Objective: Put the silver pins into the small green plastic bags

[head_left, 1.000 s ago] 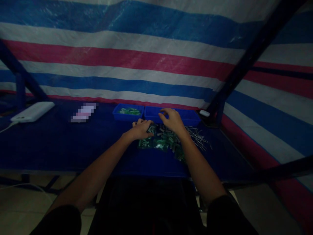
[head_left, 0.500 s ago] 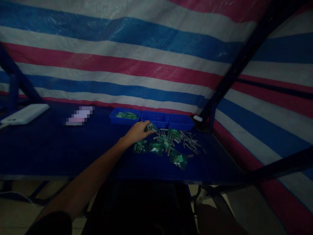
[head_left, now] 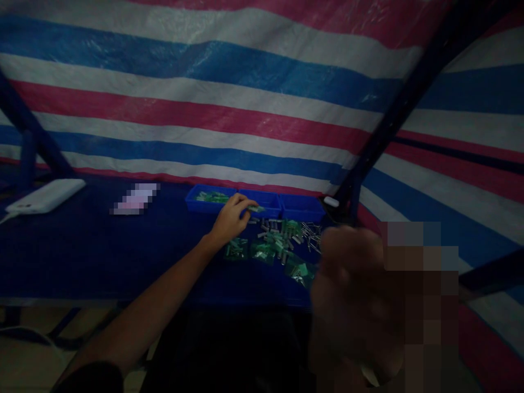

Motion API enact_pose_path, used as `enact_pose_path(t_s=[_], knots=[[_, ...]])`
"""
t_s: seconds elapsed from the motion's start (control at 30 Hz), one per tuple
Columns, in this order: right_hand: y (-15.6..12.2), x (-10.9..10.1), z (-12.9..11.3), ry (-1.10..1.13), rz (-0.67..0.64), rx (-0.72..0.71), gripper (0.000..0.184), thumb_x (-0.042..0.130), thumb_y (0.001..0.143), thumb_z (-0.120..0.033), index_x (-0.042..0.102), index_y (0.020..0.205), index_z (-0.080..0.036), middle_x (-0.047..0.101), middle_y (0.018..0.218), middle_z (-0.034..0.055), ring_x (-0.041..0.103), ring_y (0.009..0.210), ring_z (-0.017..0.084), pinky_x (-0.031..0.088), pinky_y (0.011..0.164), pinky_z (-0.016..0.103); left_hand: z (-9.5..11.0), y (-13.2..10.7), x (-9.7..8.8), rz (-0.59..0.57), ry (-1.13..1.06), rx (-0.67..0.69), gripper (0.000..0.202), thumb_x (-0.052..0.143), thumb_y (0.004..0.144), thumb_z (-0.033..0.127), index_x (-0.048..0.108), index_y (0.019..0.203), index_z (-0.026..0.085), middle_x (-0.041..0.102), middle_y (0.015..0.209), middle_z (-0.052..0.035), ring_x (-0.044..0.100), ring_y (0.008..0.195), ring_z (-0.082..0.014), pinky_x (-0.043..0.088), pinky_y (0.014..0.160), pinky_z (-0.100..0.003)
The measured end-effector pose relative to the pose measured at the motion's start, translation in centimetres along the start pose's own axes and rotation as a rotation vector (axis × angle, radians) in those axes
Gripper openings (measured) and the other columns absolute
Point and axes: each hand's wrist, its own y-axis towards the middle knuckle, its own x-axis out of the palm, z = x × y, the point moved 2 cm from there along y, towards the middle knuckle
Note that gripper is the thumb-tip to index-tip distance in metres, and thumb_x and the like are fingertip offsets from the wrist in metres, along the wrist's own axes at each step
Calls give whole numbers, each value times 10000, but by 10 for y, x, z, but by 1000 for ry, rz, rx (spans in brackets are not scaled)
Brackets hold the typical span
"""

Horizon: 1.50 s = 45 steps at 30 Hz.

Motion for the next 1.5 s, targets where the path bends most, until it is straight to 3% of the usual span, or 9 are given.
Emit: enact_pose_path(t_s=[0.27, 0.57, 0.73, 0.83, 0.93, 1.07, 1.27, 1.37, 1.5], knots=[[90, 106, 90, 364, -305, 540, 293, 566, 703, -382, 480, 911, -195, 514, 527, -56, 420, 380, 77, 251, 365, 205, -10, 0, -6, 285, 15, -77, 338, 421, 791, 91, 616, 1038, 214, 429, 1029, -57, 477, 867, -147, 438, 808, -304], [95, 86, 125, 297, 103, 164, 347, 538, 683, -224, 499, 1020, -151, 523, 561, -52, 511, 542, 112, 402, 565, 240, -9, -1, 11, 79, -65, -141, 393, 541, 760, 238, 569, 1151, 208, 386, 1165, -88, 468, 934, -184, 448, 786, -328], [87, 83, 119, 43, 78, -141, 115, 500, 720, -193, 589, 792, -180, 634, 737, 22, 562, 733, 167, 438, 714, 311, -11, 2, 14, -24, -416, -388, 470, 340, 847, 474, 664, 827, 133, 581, 720, -44, 536, 684, -151, 424, 653, -273], [73, 93, 104, -89, -98, -409, 171, 479, 700, -98, 592, 632, -208, 665, 844, 21, 537, 851, 187, 424, 810, 350, -20, 2, 10, 52, -541, -582, 534, 298, 834, 541, 616, 695, 135, 523, 561, -8, 474, 532, -121, 355, 516, -235], [64, 102, 98, -148, -177, -526, 220, 473, 699, -59, 615, 637, -216, 660, 907, 21, 508, 929, 194, 409, 867, 367, -30, 5, 1, 85, -523, -544, 347, 474, 782, 464, 606, 744, 145, 522, 583, 13, 457, 528, -107, 333, 502, -213], [64, 101, 101, -196, -113, -432, 230, 469, 756, -115, 658, 847, -210, 579, 1076, 69, 483, 1028, 205, 397, 907, 387, -45, 8, -29, 316, -133, -319, 218, 558, 761, 345, 637, 820, 151, 559, 728, -11, 486, 636, -115, 392, 656, -242], [68, 91, 99, -215, -26, -271, 297, 504, 772, -219, 595, 1054, -197, 495, 1013, 97, 490, 979, 220, 433, 836, 385, -69, -2, -73, 737, 227, -281, 252, 505, 830, 249, 614, 1026, 133, 520, 917, -62, 495, 802, -119, 412, 697, -227], [68, 92, 98, -241, -66, -274, 267, 523, 771, -267, 613, 1014, -205, 494, 985, 86, 492, 950, 213, 429, 826, 371, -80, -4, -69, 609, 287, -321, 266, 479, 847, 280, 616, 1035, 152, 545, 972, -76, 511, 877, -143, 414, 737, -243], [80, 85, 105, -298, -108, -283, 197, 524, 768, -302, 647, 889, -206, 563, 885, 64, 499, 892, 208, 411, 816, 358, -89, -2, -46, 119, 396, -450, 313, 488, 809, 439, 676, 910, 210, 621, 933, -82, 533, 925, -238, 373, 840, -381]])
